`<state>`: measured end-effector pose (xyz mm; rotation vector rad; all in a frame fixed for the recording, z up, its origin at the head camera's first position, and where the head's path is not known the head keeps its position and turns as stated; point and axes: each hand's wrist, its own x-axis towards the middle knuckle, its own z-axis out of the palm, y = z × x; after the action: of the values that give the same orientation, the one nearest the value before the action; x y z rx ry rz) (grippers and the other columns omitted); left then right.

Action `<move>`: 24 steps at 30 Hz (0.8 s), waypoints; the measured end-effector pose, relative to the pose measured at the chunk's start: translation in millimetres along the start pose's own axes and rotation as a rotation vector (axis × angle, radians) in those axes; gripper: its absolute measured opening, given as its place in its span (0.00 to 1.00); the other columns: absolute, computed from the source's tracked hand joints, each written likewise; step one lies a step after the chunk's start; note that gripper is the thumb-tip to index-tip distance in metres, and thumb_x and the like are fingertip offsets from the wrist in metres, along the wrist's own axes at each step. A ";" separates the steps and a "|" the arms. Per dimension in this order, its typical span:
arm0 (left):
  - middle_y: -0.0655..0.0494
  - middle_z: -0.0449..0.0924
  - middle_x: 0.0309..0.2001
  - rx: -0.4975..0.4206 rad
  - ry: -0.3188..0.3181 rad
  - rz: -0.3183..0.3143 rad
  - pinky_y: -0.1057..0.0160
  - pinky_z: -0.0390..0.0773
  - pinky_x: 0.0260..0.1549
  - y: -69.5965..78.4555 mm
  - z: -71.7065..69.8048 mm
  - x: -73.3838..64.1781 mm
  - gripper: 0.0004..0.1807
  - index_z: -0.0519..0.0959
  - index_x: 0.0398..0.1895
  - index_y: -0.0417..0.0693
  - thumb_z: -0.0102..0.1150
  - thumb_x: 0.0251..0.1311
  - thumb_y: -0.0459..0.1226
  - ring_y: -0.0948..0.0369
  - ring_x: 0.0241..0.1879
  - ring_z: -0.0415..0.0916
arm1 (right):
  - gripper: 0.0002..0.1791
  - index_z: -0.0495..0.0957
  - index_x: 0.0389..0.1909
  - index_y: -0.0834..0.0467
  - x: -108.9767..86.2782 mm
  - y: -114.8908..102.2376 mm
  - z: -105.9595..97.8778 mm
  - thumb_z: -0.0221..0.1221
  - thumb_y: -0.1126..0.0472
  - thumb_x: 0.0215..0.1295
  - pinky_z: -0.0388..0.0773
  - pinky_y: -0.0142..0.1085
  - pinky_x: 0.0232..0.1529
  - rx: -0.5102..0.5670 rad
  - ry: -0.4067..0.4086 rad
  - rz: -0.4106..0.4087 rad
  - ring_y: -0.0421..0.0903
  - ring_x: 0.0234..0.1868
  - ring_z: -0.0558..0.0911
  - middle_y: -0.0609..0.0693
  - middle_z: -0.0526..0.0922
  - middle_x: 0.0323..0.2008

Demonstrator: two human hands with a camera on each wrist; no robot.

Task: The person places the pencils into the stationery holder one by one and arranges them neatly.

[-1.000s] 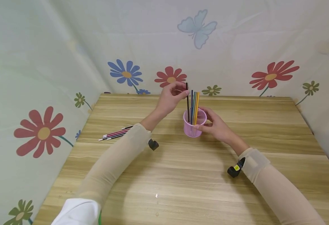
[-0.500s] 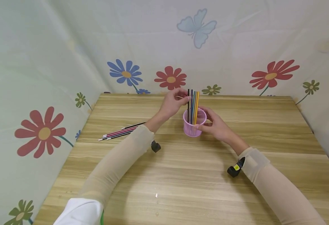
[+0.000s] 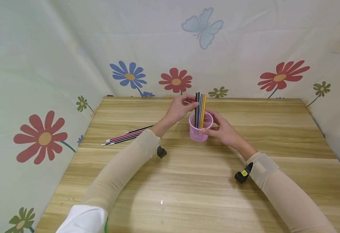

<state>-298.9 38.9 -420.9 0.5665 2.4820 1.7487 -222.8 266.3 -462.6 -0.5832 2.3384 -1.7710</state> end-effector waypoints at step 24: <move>0.59 0.86 0.49 0.087 -0.166 -0.007 0.66 0.82 0.51 -12.9 -36.3 -4.9 0.19 0.85 0.58 0.50 0.69 0.70 0.49 0.61 0.50 0.82 | 0.44 0.58 0.81 0.58 0.8 3.3 -0.3 0.68 0.71 0.68 0.65 0.65 0.72 0.029 -0.002 -0.030 0.62 0.78 0.63 0.61 0.65 0.76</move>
<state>-306.9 0.9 -420.6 0.6779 2.4512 1.5287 -224.3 267.0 -465.6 -0.6187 2.3107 -1.8122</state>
